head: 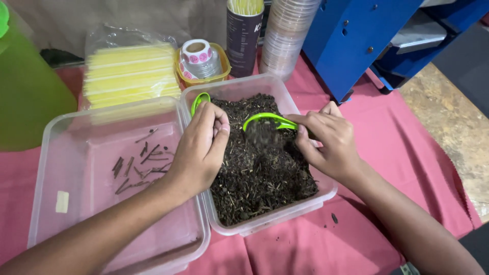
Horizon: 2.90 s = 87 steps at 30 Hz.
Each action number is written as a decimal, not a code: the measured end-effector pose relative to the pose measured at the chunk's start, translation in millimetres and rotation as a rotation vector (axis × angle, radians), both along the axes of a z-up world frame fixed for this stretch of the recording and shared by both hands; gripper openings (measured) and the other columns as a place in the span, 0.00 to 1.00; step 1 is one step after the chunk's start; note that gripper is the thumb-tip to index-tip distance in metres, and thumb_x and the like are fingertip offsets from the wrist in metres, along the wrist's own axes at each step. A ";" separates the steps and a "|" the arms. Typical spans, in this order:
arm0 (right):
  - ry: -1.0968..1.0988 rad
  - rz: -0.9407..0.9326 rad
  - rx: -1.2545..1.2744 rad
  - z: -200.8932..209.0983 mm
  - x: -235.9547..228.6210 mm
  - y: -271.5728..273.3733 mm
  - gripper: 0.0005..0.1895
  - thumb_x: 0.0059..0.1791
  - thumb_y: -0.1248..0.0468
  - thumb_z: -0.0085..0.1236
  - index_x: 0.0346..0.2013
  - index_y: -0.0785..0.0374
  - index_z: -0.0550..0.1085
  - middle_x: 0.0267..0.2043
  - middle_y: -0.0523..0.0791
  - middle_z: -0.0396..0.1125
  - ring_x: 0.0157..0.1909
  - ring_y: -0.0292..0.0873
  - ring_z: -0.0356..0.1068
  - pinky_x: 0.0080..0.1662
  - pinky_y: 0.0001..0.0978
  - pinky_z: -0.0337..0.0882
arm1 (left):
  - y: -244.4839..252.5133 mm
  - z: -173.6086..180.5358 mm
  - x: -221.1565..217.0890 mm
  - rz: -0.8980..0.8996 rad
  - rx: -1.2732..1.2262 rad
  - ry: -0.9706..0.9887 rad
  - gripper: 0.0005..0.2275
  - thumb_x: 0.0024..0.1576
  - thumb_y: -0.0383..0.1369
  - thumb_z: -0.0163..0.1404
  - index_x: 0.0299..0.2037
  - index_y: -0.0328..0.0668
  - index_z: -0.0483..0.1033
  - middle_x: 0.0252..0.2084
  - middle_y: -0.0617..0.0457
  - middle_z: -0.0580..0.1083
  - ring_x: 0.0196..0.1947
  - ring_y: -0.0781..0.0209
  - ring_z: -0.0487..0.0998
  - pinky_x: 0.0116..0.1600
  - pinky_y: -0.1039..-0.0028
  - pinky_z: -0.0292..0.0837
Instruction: Sorting through dried tea leaves to remove stems and debris using a spoon and fingers
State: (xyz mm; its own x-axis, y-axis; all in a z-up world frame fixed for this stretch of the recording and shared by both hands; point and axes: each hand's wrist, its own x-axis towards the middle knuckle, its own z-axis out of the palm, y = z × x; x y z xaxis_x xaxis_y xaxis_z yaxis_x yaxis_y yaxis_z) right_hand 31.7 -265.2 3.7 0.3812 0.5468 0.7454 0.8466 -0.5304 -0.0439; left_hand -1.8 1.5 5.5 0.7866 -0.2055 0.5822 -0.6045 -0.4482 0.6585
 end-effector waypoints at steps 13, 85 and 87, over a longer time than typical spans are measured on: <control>-0.057 -0.344 -0.069 -3.3 0.6 3.0 0.11 0.58 0.71 0.48 0.52 0.63 0.77 0.28 0.42 0.56 0.31 0.44 0.60 0.40 0.41 0.48 | 0.0 0.0 -0.9 -0.002 -0.082 0.046 0.05 0.64 0.27 0.39 0.34 0.42 0.64 0.33 0.53 0.64 0.33 0.61 0.64 0.40 0.71 0.59; 0.469 0.303 0.012 -3.3 3.7 -0.6 0.10 0.51 0.63 0.59 0.47 0.56 0.80 0.40 0.38 0.77 0.38 0.36 0.61 0.43 0.27 0.62 | 2.2 -0.2 -1.7 -0.004 -0.072 0.078 0.09 0.66 0.34 0.32 0.34 0.43 0.60 0.32 0.53 0.63 0.34 0.61 0.64 0.42 0.69 0.60; 0.349 0.215 0.008 -2.5 2.2 1.8 0.09 0.51 0.68 0.62 0.46 0.58 0.80 0.40 0.40 0.75 0.37 0.39 0.63 0.43 0.30 0.60 | 2.2 -1.4 -1.2 -0.016 -0.079 0.059 0.09 0.67 0.34 0.33 0.35 0.42 0.60 0.32 0.54 0.63 0.34 0.60 0.64 0.42 0.68 0.60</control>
State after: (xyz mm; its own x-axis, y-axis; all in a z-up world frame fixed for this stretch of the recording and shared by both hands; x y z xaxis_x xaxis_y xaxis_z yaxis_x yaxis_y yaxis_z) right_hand 33.9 -263.4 1.2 0.4893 0.6368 0.5959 0.8719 -0.3412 -0.3513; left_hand -3.0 3.7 4.1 0.8172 -0.1735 0.5496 -0.5700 -0.3845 0.7261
